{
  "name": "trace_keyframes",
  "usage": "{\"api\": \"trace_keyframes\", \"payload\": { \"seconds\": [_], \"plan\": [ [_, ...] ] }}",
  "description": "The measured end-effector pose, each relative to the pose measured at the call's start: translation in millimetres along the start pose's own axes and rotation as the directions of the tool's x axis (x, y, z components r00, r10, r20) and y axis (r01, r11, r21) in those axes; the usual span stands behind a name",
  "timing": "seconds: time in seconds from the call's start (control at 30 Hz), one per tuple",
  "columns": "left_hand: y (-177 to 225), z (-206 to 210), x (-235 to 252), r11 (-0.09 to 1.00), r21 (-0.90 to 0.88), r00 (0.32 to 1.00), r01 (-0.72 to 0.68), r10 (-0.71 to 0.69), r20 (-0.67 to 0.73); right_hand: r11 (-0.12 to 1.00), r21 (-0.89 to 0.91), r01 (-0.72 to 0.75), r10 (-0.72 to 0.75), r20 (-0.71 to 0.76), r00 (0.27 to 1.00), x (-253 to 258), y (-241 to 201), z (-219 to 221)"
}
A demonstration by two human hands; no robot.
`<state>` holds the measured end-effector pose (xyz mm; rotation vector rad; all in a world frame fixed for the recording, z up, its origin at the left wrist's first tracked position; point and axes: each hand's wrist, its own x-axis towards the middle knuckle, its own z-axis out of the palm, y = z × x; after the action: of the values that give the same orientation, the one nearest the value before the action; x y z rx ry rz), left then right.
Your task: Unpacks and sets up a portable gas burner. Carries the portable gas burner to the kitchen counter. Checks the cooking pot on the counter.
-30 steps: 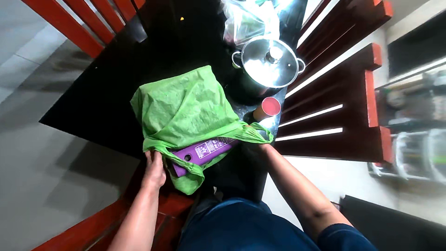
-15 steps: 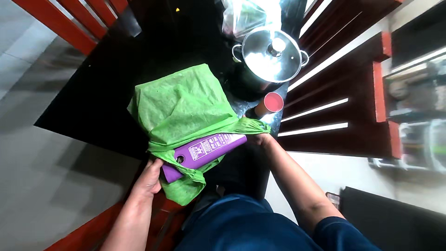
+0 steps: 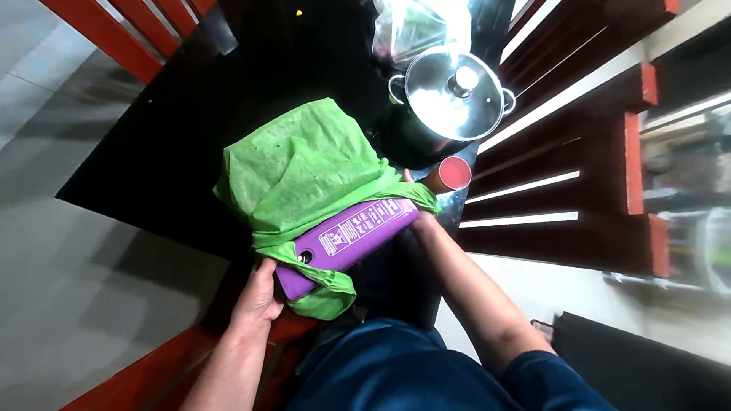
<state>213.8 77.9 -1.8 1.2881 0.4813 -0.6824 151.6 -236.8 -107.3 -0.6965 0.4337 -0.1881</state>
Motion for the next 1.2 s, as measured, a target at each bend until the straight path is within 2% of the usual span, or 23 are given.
{"api": "trace_keyframes", "payload": {
  "seconds": [0.03, 0.07, 0.13, 0.17, 0.23, 0.33, 0.47, 0.6, 0.67, 0.73, 0.8, 0.87, 0.93, 0.97, 1.0, 1.03, 1.07, 1.1, 1.13, 1.17, 1.2],
  "plan": [
    [1.1, 4.0, -2.2, 1.0, 0.0, 1.0, 0.005, -0.005, -0.018, 0.999, -0.027, -0.028, 0.018, -0.326, 0.945, -25.1, -3.9, 23.6],
    [1.4, 8.3, -4.3, 1.0, -0.002, 0.999, 0.009, -0.009, -0.031, 0.999, -0.034, -0.014, -0.002, -0.443, 0.897, -43.7, -3.7, 30.8],
    [-0.9, 16.0, -8.4, 1.0, -0.015, 0.999, 0.011, -0.011, -0.043, 0.998, -0.054, -0.033, -0.001, -0.526, 0.85, -79.7, -1.4, 42.4],
    [-3.6, 19.0, -9.6, 1.0, -0.027, 0.999, 0.003, -0.004, -0.036, 0.996, -0.065, -0.057, 0.016, -0.515, 0.857, -95.8, 2.2, 49.7],
    [-11.3, 24.5, -11.6, 0.999, -0.051, 1.0, -0.007, 0.005, -0.028, 0.995, -0.074, -0.069, 0.036, -0.376, 0.926, -122.8, 15.4, 62.6],
    [-22.5, 36.1, -20.0, 0.999, -0.044, 0.998, -0.007, 0.004, -0.062, 0.998, 0.041, -0.049, 0.057, -0.237, 0.97, -128.6, 31.3, 84.7],
    [-45.9, 44.4, -33.0, 0.999, -0.041, 0.996, -0.002, -0.001, -0.084, 0.989, 0.149, -0.015, 0.062, -0.314, 0.948, -105.1, 34.4, 100.5],
    [-77.1, 46.5, -41.2, 0.999, -0.024, 0.997, -0.039, 0.038, -0.063, 0.996, 0.046, -0.076, 0.089, -0.45, 0.889, -98.0, 32.9, 97.1],
    [-85.7, 41.5, -43.1, 0.998, 0.06, 0.999, -0.037, 0.038, -0.016, 0.996, 0.018, -0.089, 0.087, -0.464, 0.882, -97.5, 31.2, 90.9],
    [-87.5, 28.7, -45.6, 0.976, 0.216, 0.997, -0.004, -0.013, 0.075, 0.997, 0.03, -0.077, 0.083, -0.465, 0.882, -98.6, 31.5, 84.9],
    [-76.7, 13.8, -46.2, 0.903, 0.43, 0.973, 0.024, -0.119, 0.197, 0.996, 0.041, -0.075, 0.086, -0.451, 0.889, -99.8, 32.0, 79.0],
    [-52.6, -1.9, -38.3, 0.763, 0.646, 0.9, 0.035, -0.305, 0.312, 0.996, 0.04, -0.078, 0.088, -0.44, 0.894, -101.3, 32.1, 74.8],
    [-17.8, -17.3, -20.1, 0.5, 0.865, 0.767, -0.045, -0.538, 0.35, 0.996, 0.04, -0.08, 0.089, -0.437, 0.895, -103.4, 29.5, 73.1],
    [5.6, -22.4, -11.4, 0.377, 0.918, 0.706, -0.125, -0.617, 0.349, 0.996, 0.035, -0.088, 0.094, -0.434, 0.896, -104.7, 27.5, 72.3],
    [32.1, -25.5, -5.3, 0.315, 0.929, 0.691, -0.195, -0.628, 0.358, 0.995, 0.024, -0.095, 0.095, -0.436, 0.895, -105.7, 25.9, 71.4],
    [59.0, -27.0, -1.4, 0.311, 0.916, 0.732, -0.253, -0.558, 0.392, 0.995, -0.004, -0.102, 0.089, -0.447, 0.89, -106.6, 24.7, 71.4],
    [82.6, -28.1, 2.6, 0.349, 0.886, 0.797, -0.305, -0.416, 0.438, 0.993, -0.039, -0.109, 0.079, -0.46, 0.884, -107.3, 24.0, 71.5],
    [100.0, -28.1, 8.6, 0.413, 0.841, 0.86, -0.349, -0.216, 0.463, 0.992, -0.062, -0.107, 0.066, -0.467, 0.882, -108.0, 23.6, 71.5],
    [112.3, -25.7, 18.8, 0.475, 0.788, 0.895, -0.393, 0.002, 0.446, 0.992, -0.075, -0.1, 0.054, -0.463, 0.884, -108.5, 23.9, 70.9],
    [121.5, -21.3, 33.9, 0.502, 0.748, 0.899, -0.435, 0.188, 0.396, 0.992, -0.081, -0.095, 0.048, -0.456, 0.889, -109.0, 24.7, 69.6],
    [129.9, -15.5, 52.2, 0.518, 0.734, 0.898, -0.439, 0.289, 0.333, 0.993, -0.077, -0.094, 0.048, -0.456, 0.889, -109.7, 25.9, 67.8]
  ]
}}
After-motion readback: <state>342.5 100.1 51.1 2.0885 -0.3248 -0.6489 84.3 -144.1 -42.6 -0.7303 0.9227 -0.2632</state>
